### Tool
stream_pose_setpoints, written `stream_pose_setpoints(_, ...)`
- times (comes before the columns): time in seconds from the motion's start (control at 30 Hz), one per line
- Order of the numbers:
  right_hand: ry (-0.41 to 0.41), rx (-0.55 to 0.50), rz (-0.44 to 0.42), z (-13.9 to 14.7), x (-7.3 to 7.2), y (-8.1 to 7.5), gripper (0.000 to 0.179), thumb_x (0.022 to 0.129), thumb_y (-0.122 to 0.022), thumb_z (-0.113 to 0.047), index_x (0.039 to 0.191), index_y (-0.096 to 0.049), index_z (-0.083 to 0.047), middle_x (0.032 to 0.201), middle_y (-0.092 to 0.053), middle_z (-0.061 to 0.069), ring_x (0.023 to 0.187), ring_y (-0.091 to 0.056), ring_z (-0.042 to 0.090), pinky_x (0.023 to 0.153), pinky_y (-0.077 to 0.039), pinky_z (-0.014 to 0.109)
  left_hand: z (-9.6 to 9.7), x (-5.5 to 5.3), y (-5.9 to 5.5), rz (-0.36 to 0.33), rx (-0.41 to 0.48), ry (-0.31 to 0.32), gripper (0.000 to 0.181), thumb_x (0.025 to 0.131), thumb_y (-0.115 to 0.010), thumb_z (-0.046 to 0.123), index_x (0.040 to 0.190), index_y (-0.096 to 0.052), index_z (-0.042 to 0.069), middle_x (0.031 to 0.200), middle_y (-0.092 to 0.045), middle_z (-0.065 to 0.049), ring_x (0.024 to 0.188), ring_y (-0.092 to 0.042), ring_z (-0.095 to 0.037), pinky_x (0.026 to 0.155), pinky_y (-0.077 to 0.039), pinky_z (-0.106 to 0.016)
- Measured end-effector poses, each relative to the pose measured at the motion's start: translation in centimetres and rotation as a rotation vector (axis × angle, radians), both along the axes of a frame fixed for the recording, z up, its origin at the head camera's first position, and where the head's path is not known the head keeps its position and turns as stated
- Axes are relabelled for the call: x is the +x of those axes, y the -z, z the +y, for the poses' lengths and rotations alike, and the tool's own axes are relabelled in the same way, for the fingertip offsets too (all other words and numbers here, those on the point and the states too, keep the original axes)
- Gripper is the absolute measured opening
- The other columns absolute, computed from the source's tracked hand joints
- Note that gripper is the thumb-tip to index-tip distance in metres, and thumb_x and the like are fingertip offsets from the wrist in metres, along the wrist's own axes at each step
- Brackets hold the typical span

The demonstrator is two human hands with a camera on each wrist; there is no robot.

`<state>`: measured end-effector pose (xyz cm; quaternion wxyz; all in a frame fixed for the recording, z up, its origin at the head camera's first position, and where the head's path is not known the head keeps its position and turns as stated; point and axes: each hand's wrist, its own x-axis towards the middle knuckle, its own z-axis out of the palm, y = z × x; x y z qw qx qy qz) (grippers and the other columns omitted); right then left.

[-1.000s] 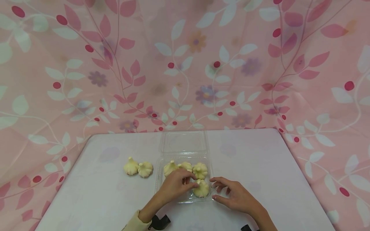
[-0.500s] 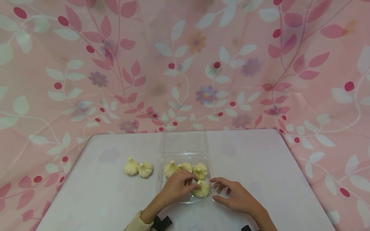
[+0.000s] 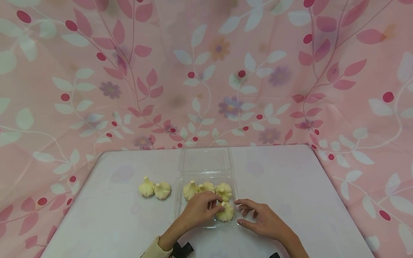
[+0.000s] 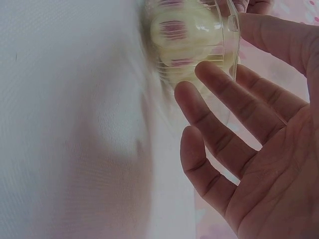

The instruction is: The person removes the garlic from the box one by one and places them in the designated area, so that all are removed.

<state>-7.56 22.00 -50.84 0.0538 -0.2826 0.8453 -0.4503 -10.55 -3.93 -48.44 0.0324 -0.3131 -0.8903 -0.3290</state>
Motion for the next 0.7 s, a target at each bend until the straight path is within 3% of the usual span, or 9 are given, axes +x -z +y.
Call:
stream_pose_setpoints(0.2,-0.002,-0.007,0.006,-0.02,-0.01,-0.08,0.048,0.088,-0.077,-0.020,0.132,-0.057,-0.018,0.105,-0.070,-0.004,0.085,-0.064,0.010,0.065,-0.050,0.032,0.17,0.06,0.01,0.033,-0.016,-0.001,0.008,0.085,-0.078,0.023,0.090,-0.074,0.018,0.067,-0.050,0.016,0.061,-0.046,0.003,0.057,-0.033,-0.011)
stream_pose_setpoints(0.37,-0.001,-0.008,0.024,-0.08,0.04,-0.14,0.049,0.088,-0.077,-0.020,0.132,-0.056,-0.025,0.104,-0.070,-0.004,0.085,-0.064,0.009,0.065,-0.050,0.032,0.21,0.07,-0.04,0.014,-0.005,0.002,0.005,0.086,-0.077,0.020,0.089,-0.074,0.018,0.067,-0.049,0.016,0.061,-0.047,0.003,0.056,-0.033,-0.011)
stream_pose_setpoints(0.7,0.002,0.000,0.014,-0.05,0.05,-0.12,0.047,0.089,-0.076,-0.023,0.132,-0.058,-0.017,0.104,-0.070,-0.004,0.085,-0.063,0.008,0.065,-0.050,0.032,-0.05,0.20,-0.21,0.014,0.019,0.000,0.005,0.085,-0.076,0.018,0.088,-0.073,0.015,0.068,-0.054,0.011,0.061,-0.047,0.003,0.057,-0.033,-0.009)
